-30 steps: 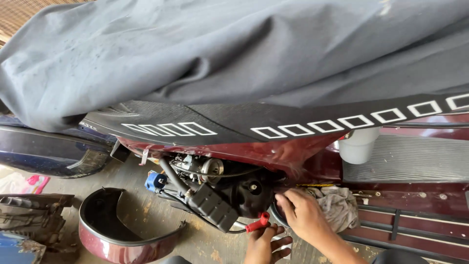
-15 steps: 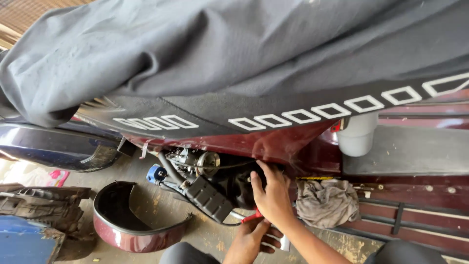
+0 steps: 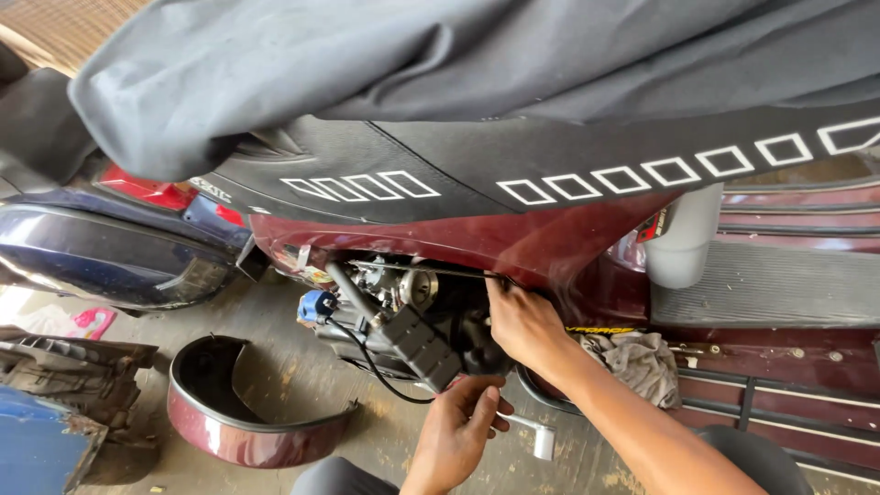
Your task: The person is working on the engine of a maroon scooter, using a wrench to tighten bolts and a cloth to wipe components. They manipulate various parts within the engine compartment, including a blue box and hoses, while sitting on the floor.
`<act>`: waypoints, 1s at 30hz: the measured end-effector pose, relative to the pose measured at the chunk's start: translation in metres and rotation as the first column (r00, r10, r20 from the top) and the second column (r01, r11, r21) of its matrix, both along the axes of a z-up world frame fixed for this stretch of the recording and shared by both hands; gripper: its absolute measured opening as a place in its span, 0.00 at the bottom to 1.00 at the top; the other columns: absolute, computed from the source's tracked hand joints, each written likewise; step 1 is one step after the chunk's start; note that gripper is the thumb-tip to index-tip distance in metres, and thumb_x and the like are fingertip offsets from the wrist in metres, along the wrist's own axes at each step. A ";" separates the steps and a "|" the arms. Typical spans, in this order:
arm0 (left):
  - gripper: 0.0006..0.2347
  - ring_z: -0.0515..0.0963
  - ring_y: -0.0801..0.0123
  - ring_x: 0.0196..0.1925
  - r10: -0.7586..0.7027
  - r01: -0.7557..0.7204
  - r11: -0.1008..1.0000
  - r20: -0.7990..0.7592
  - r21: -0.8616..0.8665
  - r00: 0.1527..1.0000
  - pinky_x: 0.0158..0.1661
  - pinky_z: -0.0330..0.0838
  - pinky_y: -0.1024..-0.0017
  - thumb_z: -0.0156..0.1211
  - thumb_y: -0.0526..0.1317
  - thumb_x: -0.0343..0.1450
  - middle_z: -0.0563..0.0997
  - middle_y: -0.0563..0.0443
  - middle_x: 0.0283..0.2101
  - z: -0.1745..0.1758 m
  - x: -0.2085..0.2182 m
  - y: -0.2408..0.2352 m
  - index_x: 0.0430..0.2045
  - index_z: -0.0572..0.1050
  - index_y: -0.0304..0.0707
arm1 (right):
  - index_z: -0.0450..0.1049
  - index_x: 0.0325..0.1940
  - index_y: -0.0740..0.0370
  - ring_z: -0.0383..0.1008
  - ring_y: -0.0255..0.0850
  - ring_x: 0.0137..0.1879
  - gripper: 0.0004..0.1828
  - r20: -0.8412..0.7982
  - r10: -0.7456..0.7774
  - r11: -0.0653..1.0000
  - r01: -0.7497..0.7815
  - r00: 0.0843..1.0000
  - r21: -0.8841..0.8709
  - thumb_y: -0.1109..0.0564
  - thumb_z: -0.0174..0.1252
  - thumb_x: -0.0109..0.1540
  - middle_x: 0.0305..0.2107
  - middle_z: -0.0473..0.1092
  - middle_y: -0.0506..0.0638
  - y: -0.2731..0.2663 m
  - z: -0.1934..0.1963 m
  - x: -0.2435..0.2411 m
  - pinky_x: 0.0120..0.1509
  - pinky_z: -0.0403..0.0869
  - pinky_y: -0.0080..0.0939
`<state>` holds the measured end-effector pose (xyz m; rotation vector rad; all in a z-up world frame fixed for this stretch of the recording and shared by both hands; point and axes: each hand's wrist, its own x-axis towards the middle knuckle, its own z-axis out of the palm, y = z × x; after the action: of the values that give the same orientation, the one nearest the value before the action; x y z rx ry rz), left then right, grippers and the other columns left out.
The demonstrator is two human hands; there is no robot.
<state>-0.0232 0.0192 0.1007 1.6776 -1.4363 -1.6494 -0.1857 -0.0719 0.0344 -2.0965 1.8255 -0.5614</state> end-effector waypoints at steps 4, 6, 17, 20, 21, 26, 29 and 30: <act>0.13 0.82 0.74 0.31 0.011 -0.012 1.000 -0.070 -0.009 0.998 0.32 0.75 0.78 0.53 0.38 0.75 0.86 0.48 0.32 -0.001 0.012 0.006 0.48 0.81 0.30 | 0.68 0.49 0.67 0.80 0.60 0.38 0.21 0.169 -0.145 0.984 0.124 0.975 0.129 0.47 0.37 0.72 0.35 0.78 0.63 -0.011 -0.008 0.020 0.44 0.78 0.57; 0.14 0.82 0.73 0.31 0.023 -0.023 1.000 -0.077 0.006 0.997 0.32 0.75 0.78 0.53 0.38 0.75 0.86 0.48 0.32 0.001 0.016 0.009 0.48 0.81 0.30 | 0.64 0.66 0.69 0.80 0.60 0.48 0.31 0.114 -0.239 0.962 0.219 0.964 0.165 0.42 0.41 0.70 0.46 0.77 0.63 -0.016 -0.019 0.027 0.52 0.77 0.54; 0.14 0.81 0.69 0.29 0.126 -0.124 0.992 -0.216 0.025 0.968 0.31 0.74 0.75 0.53 0.35 0.75 0.85 0.43 0.32 -0.012 0.034 0.012 0.48 0.80 0.22 | 0.68 0.55 0.63 0.79 0.59 0.35 0.19 0.166 -0.362 0.926 0.375 0.917 -0.053 0.48 0.52 0.66 0.35 0.76 0.63 -0.015 -0.017 0.048 0.37 0.77 0.56; 0.14 0.81 0.68 0.29 0.141 -0.138 0.990 -0.225 0.031 0.964 0.31 0.73 0.75 0.53 0.36 0.75 0.85 0.43 0.31 -0.019 0.041 0.013 0.49 0.80 0.22 | 0.71 0.49 0.63 0.77 0.55 0.31 0.14 0.239 -0.389 0.895 0.426 0.890 -0.129 0.51 0.54 0.66 0.34 0.76 0.60 -0.006 -0.017 0.054 0.33 0.77 0.53; 0.14 0.81 0.69 0.29 0.139 -0.134 0.990 -0.219 0.034 0.966 0.31 0.73 0.75 0.53 0.36 0.76 0.85 0.43 0.32 -0.021 0.042 0.013 0.49 0.79 0.23 | 0.72 0.48 0.63 0.77 0.54 0.28 0.13 0.287 -0.401 0.878 0.455 0.870 -0.149 0.53 0.56 0.65 0.36 0.75 0.60 -0.004 -0.015 0.056 0.31 0.77 0.52; 0.14 0.81 0.67 0.28 0.167 -0.162 0.986 -0.254 0.038 0.953 0.30 0.73 0.74 0.53 0.36 0.76 0.85 0.41 0.32 -0.026 0.046 0.012 0.49 0.80 0.21 | 0.71 0.49 0.64 0.78 0.51 0.33 0.11 0.335 -0.316 0.821 0.433 0.888 -0.372 0.56 0.56 0.64 0.39 0.76 0.57 0.014 -0.022 0.052 0.35 0.77 0.47; 0.14 0.81 0.68 0.28 0.162 -0.158 0.987 -0.254 0.038 0.954 0.30 0.73 0.75 0.53 0.36 0.76 0.85 0.42 0.32 -0.024 0.046 0.013 0.49 0.80 0.22 | 0.70 0.48 0.62 0.78 0.48 0.32 0.08 0.338 -0.288 0.800 0.419 0.896 -0.429 0.59 0.54 0.65 0.39 0.76 0.53 0.027 -0.015 0.047 0.34 0.76 0.46; 0.14 0.81 0.68 0.29 0.156 -0.152 0.988 -0.257 0.035 0.954 0.31 0.73 0.75 0.53 0.36 0.76 0.85 0.42 0.32 -0.024 0.045 0.014 0.49 0.80 0.22 | 0.69 0.48 0.60 0.77 0.46 0.30 0.08 0.330 -0.279 0.782 0.413 0.902 -0.467 0.62 0.53 0.64 0.39 0.77 0.49 0.032 -0.011 0.044 0.32 0.74 0.46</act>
<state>0.0223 0.0329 0.0767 1.4756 -1.1423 -1.7211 -0.1417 -0.0401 0.0229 -1.8535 2.0896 -1.5056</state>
